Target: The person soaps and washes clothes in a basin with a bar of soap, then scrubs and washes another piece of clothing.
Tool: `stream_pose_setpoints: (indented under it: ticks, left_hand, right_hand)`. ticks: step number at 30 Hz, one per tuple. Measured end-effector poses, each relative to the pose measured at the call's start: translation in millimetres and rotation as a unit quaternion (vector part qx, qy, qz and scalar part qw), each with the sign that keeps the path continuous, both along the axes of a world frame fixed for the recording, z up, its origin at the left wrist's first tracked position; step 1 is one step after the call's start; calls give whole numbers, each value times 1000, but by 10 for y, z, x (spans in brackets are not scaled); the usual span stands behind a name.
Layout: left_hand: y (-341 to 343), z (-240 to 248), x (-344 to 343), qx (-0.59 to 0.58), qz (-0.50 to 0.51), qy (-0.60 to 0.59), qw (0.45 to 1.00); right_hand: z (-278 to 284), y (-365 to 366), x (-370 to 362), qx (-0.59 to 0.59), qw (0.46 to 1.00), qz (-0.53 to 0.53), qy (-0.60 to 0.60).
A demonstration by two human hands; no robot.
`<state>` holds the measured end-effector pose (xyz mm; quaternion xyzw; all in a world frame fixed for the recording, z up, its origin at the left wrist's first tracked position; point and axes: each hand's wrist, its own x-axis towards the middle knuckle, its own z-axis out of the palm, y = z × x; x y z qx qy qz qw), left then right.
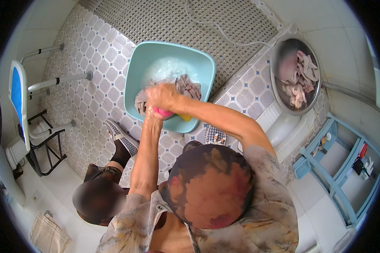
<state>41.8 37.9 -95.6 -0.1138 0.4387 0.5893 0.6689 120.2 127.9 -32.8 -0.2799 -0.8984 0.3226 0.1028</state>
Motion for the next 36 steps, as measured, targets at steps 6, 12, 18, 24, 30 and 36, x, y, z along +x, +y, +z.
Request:
stream_pose_setpoints:
  ticks: [6,12,18,24,30,36]
  left_hand:
    - [251,240,70,-78,68,-98,990]
    - [520,627,-465,-58,161,26,985]
    - [308,407,-411,-108,85,67,988]
    - [241,289,-245,-96,75,58,991]
    - [139,26,-398,199,13,-134,971]
    - [-386,-988,-871,416,-18,-113,902]
  right_hand:
    - [-202,202,39,4,999,16,-38]
    - [-536,800,231,42,978,-204,18]
    - [-778,594,351,90,993,-68,-32]
    - [-651,697,461,-49,983,-145,-104]
    - [340,67,59,-354,923,8,151]
    - [711,-388,-167,-93,991,1,100]
